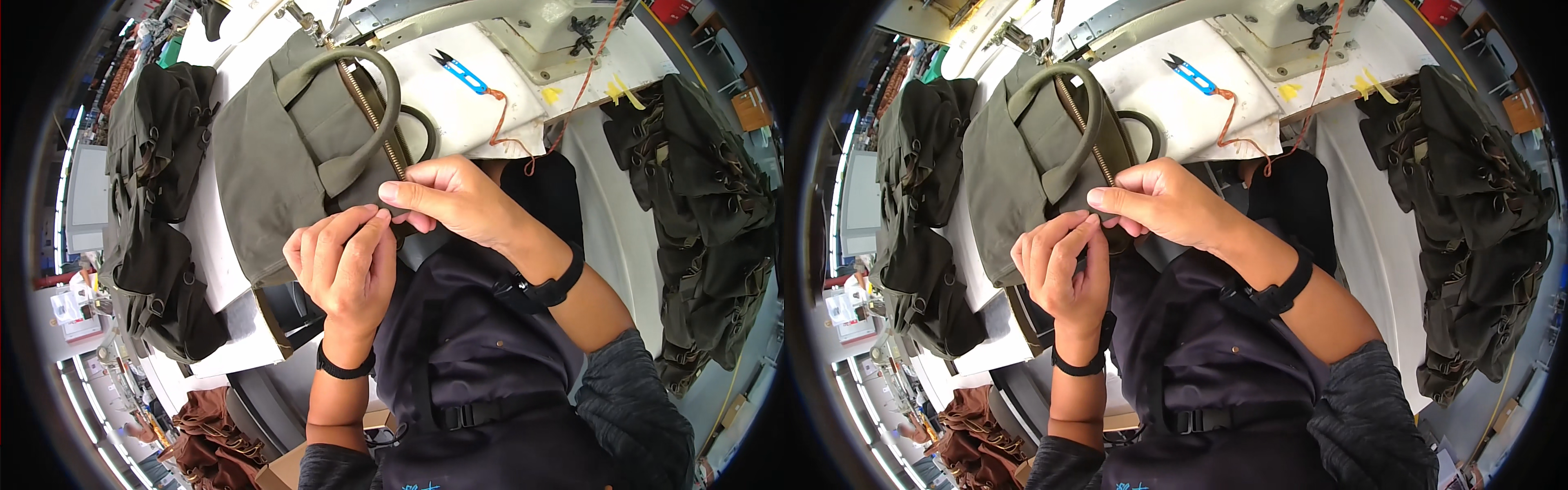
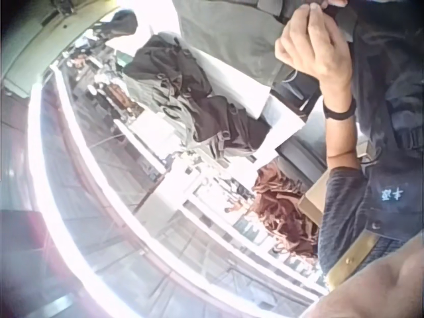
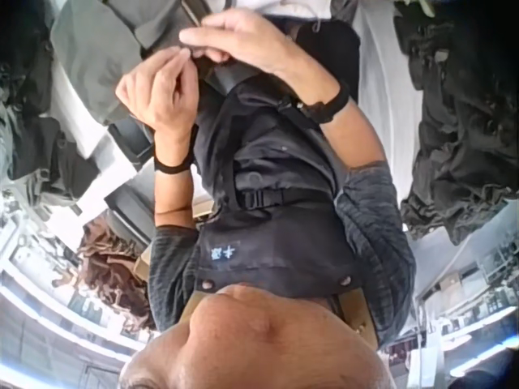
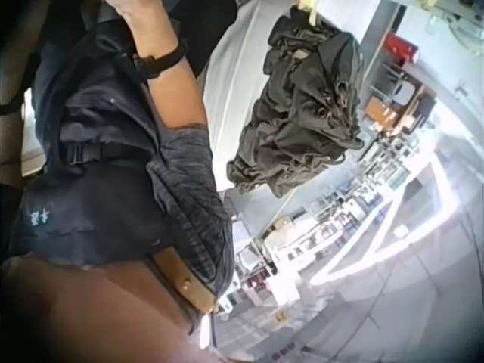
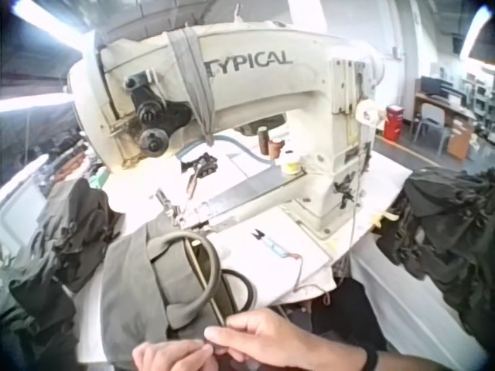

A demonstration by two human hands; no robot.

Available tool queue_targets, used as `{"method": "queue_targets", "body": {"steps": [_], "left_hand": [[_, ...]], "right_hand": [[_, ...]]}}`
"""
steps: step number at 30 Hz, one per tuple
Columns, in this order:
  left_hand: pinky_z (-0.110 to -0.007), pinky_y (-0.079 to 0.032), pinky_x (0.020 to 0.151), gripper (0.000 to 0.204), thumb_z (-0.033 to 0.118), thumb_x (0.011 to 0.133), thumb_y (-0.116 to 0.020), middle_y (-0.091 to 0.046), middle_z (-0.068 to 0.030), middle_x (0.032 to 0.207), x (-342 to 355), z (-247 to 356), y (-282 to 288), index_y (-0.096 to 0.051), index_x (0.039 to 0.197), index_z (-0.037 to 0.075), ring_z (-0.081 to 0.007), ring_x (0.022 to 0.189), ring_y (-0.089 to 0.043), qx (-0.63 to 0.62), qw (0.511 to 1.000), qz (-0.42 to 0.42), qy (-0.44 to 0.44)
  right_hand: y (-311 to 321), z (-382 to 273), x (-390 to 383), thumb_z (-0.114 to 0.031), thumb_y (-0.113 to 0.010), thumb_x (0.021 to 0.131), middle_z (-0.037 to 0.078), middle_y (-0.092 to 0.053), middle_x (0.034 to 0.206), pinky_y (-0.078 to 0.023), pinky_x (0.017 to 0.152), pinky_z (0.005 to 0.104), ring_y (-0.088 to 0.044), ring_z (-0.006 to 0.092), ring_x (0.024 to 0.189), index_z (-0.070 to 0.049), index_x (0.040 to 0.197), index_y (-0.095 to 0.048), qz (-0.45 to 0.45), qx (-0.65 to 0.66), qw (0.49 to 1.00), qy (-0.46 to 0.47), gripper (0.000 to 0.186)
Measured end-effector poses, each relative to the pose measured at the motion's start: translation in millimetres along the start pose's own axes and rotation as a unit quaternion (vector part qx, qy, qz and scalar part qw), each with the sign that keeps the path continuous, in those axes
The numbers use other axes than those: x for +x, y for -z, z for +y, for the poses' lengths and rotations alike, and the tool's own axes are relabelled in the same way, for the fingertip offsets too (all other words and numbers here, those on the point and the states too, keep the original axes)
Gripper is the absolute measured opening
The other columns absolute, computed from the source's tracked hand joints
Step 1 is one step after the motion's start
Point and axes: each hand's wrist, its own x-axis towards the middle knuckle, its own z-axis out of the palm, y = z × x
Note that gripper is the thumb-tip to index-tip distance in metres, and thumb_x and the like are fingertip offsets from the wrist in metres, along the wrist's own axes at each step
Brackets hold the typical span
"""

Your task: The person sews a zipper onto a green canvas bag using an industrial sewing machine. They align the zipper, guide the bag under the needle, and stitch along the edge. The person also uses a seam ripper to remove threads and adjusts the bag's position multiple times.

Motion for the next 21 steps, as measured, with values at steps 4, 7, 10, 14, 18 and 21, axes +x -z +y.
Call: {"method": "queue_targets", "body": {"steps": [4, 7, 10, 14, 18, 21], "left_hand": [[-0.034, -0.042, 0.081, 0.029, -0.001, 0.074, -0.086, -0.074, 0.004, 0.099, -1, -1, 0, -0.074, 0.095, 0.016, -0.0167, 0.084, -0.068, -0.004, 1.0, 0.004, -0.002], [-0.034, -0.042, 0.081, 0.029, -0.001, 0.074, -0.085, -0.074, 0.0043, 0.099, 0, 0, 1, -0.073, 0.094, 0.015, -0.0166, 0.084, -0.068, -0.004, 1.0, 0.006, -0.001], [-0.035, -0.045, 0.084, 0.031, -0.004, 0.073, -0.085, -0.076, -0.0008, 0.1, 1, 0, 3, -0.075, 0.099, 0.012, -0.0194, 0.086, -0.069, -0.014, 1.0, -0.005, -0.002], [-0.035, -0.044, 0.084, 0.031, -0.004, 0.074, -0.084, -0.076, -0.0003, 0.1, 1, 1, 2, -0.074, 0.098, 0.012, -0.0189, 0.086, -0.069, -0.009, 1.0, -0.005, 0.001], [-0.036, -0.046, 0.086, 0.032, -0.002, 0.075, -0.085, -0.076, -0.0026, 0.104, 3, 3, 7, -0.074, 0.103, 0.011, -0.0216, 0.091, -0.07, -0.013, 0.999, -0.045, 0.011], [-0.04, -0.049, 0.093, 0.036, 0.0, 0.077, -0.085, -0.074, -0.0079, 0.114, 20, 14, 31, -0.075, 0.11, 0.009, -0.0277, 0.1, -0.07, -0.039, 0.989, -0.14, 0.036]], "right_hand": [[1, 2, -1, -0.031, -0.069, 0.106, -0.003, -0.06, 0.068, -0.041, 0.057, 0.023, -0.052, 0.004, 0.063, -0.003, 0.082, -0.071, -0.004, -0.016, 1.0, 0.006, 0.037], [0, 4, 0, -0.031, -0.07, 0.106, -0.003, -0.059, 0.068, -0.041, 0.057, 0.0228, -0.052, 0.0038, 0.063, -0.003, 0.083, -0.071, 0.0, -0.012, 1.0, 0.004, 0.036], [-1, 4, 2, -0.03, -0.07, 0.106, -0.003, -0.061, 0.071, -0.041, 0.059, 0.0224, -0.053, 0.0036, 0.065, -0.003, 0.084, -0.072, 0.0, -0.017, 1.0, 0.012, 0.036], [-7, 10, 3, -0.025, -0.069, 0.106, -0.004, -0.061, 0.074, -0.043, 0.063, 0.0234, -0.05, 0.0044, 0.068, -0.003, 0.087, -0.073, 0.006, 0.017, 0.999, 0.036, 0.03], [-15, 13, -2, -0.024, -0.07, 0.106, -0.005, -0.056, 0.072, -0.043, 0.065, 0.0237, -0.047, 0.0036, 0.068, -0.003, 0.087, -0.072, 0.036, 0.052, 0.996, 0.062, 0.029], [-18, 14, -6, -0.025, -0.069, 0.107, -0.006, -0.054, 0.071, -0.042, 0.065, 0.0234, -0.046, 0.0031, 0.068, -0.004, 0.086, -0.073, 0.039, 0.084, 0.994, 0.057, 0.029]]}}
